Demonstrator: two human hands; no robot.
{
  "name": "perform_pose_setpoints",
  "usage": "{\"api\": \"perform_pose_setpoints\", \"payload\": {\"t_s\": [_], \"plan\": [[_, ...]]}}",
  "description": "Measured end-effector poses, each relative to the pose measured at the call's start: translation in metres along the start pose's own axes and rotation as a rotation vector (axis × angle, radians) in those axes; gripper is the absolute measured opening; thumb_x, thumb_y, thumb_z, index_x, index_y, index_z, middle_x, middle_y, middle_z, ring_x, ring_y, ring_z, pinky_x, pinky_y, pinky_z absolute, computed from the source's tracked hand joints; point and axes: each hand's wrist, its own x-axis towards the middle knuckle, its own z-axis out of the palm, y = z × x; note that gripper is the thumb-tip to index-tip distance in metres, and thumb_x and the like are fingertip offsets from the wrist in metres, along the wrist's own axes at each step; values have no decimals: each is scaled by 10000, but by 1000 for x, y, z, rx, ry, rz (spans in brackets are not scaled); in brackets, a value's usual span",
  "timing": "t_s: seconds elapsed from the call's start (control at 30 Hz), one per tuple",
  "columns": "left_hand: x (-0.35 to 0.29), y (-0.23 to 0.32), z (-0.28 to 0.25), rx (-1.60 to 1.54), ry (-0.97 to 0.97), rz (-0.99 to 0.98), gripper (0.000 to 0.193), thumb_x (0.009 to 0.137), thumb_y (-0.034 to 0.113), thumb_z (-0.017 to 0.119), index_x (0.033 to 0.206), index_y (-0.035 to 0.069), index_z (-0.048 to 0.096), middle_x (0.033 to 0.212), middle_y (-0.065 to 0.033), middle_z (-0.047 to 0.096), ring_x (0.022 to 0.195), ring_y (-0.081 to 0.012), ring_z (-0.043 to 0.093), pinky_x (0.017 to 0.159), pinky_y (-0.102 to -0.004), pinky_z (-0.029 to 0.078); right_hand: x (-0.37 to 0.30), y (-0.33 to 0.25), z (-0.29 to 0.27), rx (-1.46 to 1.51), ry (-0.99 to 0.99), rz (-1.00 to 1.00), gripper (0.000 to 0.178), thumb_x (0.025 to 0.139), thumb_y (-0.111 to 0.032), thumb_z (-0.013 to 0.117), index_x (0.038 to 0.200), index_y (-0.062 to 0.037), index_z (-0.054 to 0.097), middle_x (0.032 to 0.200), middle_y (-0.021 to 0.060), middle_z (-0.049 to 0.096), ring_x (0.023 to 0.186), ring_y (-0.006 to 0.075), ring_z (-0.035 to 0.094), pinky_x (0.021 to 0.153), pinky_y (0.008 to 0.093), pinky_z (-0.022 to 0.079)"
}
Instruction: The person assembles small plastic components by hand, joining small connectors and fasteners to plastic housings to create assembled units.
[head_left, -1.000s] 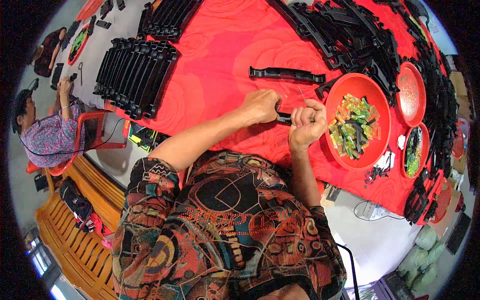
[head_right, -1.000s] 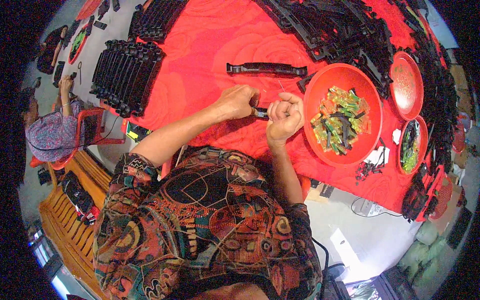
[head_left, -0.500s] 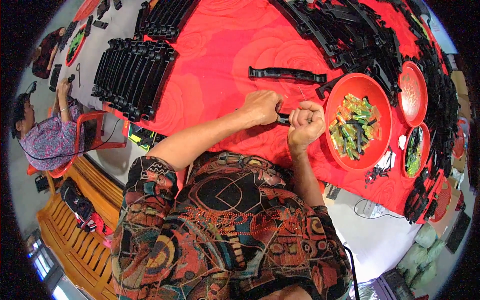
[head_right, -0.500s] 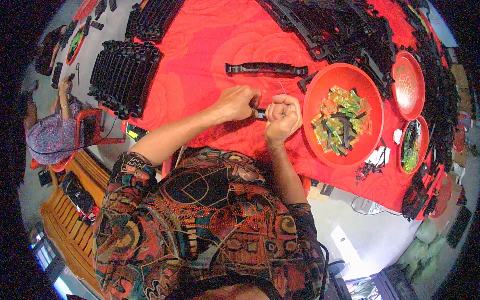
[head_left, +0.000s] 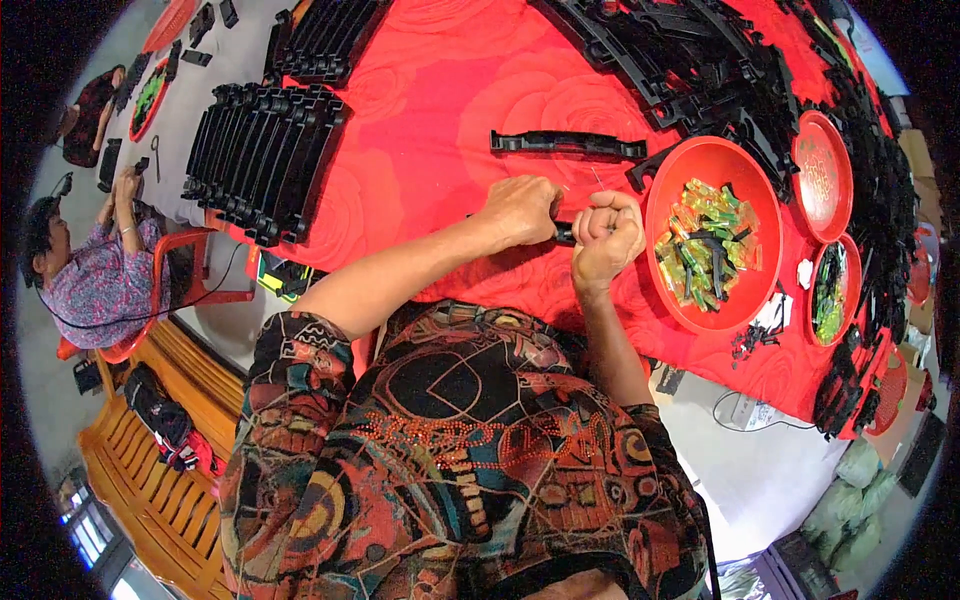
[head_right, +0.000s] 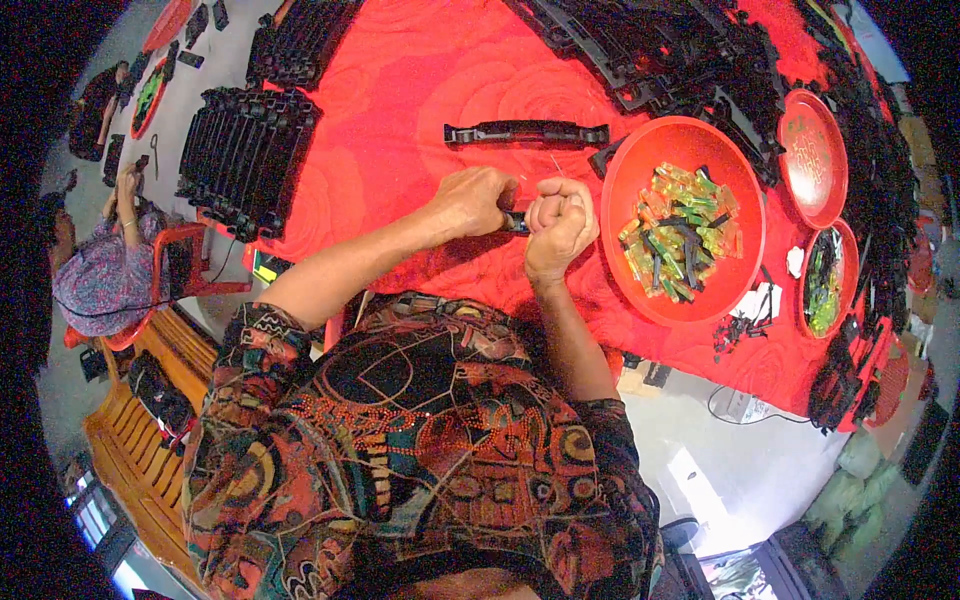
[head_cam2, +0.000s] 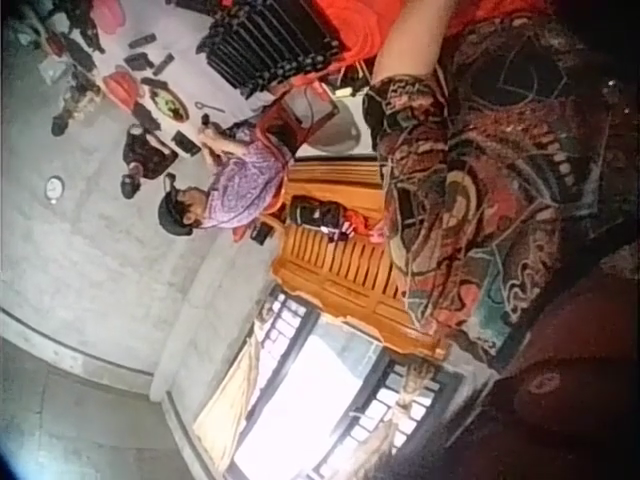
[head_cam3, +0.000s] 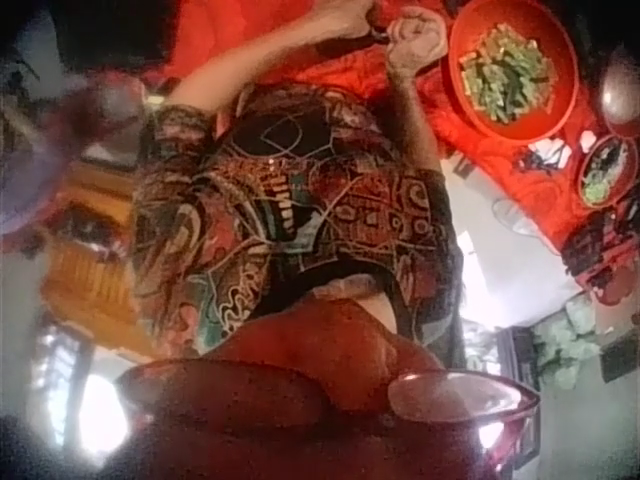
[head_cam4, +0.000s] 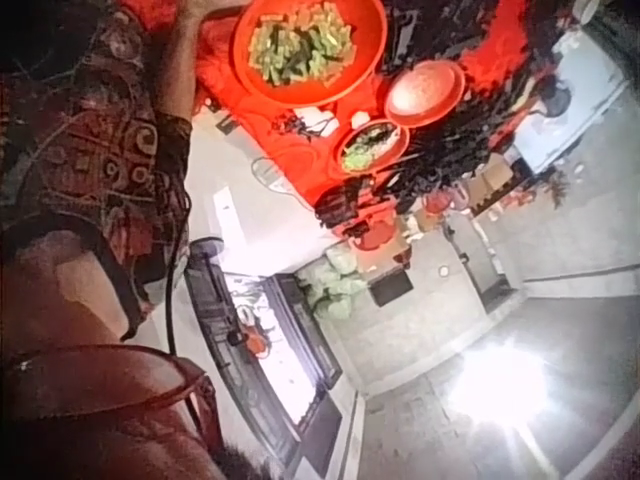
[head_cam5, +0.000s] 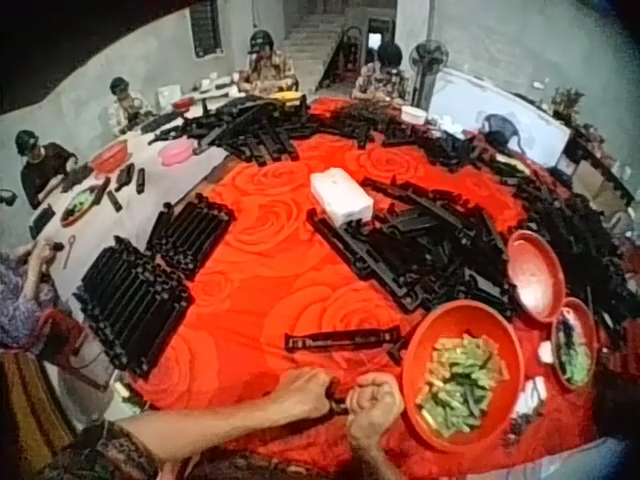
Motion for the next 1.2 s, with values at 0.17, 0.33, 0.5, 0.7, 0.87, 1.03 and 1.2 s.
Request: {"api": "perform_pose_setpoints", "payload": {"t_s": [0.17, 0.33, 0.5, 0.7, 0.87, 1.03, 1.2], "plan": [[-3, -4, 1, -53, 23, 9, 301, 633, 293, 741, 759, 54, 608, 739, -141, 635, 751, -321, 622, 640, -441, 465, -4, -1, 3, 5, -6, -37, 324, 915, -214, 328, 833, 38, 515, 500, -27, 270, 400, 62, 257, 391, 236, 246], [-21, -14, 19, -19, 293, 270, 361, 719, 374, 688, 798, 49, 551, 773, -162, 580, 800, -356, 569, 652, -463, 449, -24, -22, 1, -144, -58, -314, 311, 919, -207, 373, 888, 59, 531, 533, -33, 325, 435, 56, 293, 406, 219, 236], [-60, -9, 12, 161, 489, 384, 408, 703, 320, 695, 907, 31, 492, 890, -141, 491, 859, -329, 479, 702, -473, 402, -46, -42, -23, -329, -89, -501, 229, 885, -139, 437, 898, 63, 544, 542, -32, 349, 425, 31, 268, 398, 209, 225], [-79, -26, 23, 202, 586, 474, 326, 654, 124, 697, 935, 25, 563, 887, -105, 514, 805, -283, 497, 694, -382, 426, -62, -31, -26, -316, -43, -238, 135, 879, -85, 486, 871, 44, 525, 559, -27, 377, 428, 25, 275, 393, 202, 223], [-99, -47, -16, 197, 844, 458, 343, 695, 113, 688, 993, 2, 560, 905, -133, 545, 805, -293, 512, 688, -388, 407, -68, -35, -31, -354, -69, -221, 135, 888, -91, 486, 856, 34, 527, 567, -20, 386, 434, 24, 294, 398, 198, 238], [-41, -90, -75, 341, 1082, 209, 279, 724, 118, 681, 940, 19, 533, 848, -141, 535, 789, -321, 498, 689, -411, 400, -66, -33, -24, -334, -54, -34, 127, 898, -88, 479, 854, 17, 534, 543, -32, 367, 432, 26, 293, 399, 201, 246], [35, -145, -114, 599, 1107, -124, 223, 710, 153, 677, 843, 43, 536, 832, -149, 556, 822, -317, 532, 697, -429, 435, -71, -24, -25, -316, -59, 108, 98, 888, -77, 500, 844, -30, 573, 567, -66, 392, 467, 10, 320, 417, 192, 227]]}}
